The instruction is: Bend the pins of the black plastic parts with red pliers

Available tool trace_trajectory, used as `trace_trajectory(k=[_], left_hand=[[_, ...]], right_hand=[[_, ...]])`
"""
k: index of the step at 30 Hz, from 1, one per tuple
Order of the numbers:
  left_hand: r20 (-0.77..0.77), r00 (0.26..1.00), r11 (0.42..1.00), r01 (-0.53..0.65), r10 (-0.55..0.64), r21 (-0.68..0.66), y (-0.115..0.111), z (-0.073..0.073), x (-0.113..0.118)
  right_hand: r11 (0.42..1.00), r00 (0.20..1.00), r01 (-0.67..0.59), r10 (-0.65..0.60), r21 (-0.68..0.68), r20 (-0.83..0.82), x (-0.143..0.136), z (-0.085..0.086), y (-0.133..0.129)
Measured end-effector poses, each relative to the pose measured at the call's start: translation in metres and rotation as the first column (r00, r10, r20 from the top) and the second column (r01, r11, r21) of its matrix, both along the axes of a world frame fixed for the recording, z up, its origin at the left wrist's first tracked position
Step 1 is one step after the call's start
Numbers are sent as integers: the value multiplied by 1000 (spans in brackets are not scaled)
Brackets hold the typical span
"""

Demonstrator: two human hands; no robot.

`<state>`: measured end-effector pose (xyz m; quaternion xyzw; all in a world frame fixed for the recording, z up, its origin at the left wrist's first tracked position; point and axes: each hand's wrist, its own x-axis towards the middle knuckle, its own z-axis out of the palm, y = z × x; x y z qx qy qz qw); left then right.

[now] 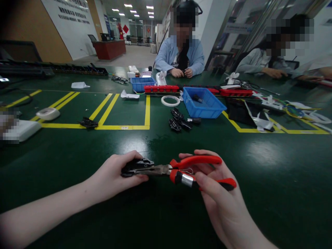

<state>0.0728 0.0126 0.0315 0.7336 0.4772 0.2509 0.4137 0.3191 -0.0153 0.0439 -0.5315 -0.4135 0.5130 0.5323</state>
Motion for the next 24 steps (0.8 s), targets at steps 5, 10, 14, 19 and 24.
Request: trace_trajectory(k=[5, 10, 14, 19, 24], left_hand=[[12, 1000, 1000, 9, -9, 8, 1, -2, 0], [-2, 1000, 1000, 14, -14, 9, 1, -1, -1], [0, 1000, 1000, 25, -25, -10, 1, 0, -1], [13, 999, 999, 30, -29, -20, 1, -1, -1], [-19, 999, 999, 33, -34, -13, 1, -2, -1]], right_hand=[[1000, 1000, -12, 12, -2, 1, -3, 2, 1], [1000, 1000, 6, -6, -3, -12, -3, 3, 1], [1000, 1000, -7, 7, -7, -29, -5, 4, 0], [999, 999, -47, 47, 27, 16, -5, 5, -1], [998, 999, -41, 40, 45, 17, -3, 5, 0]])
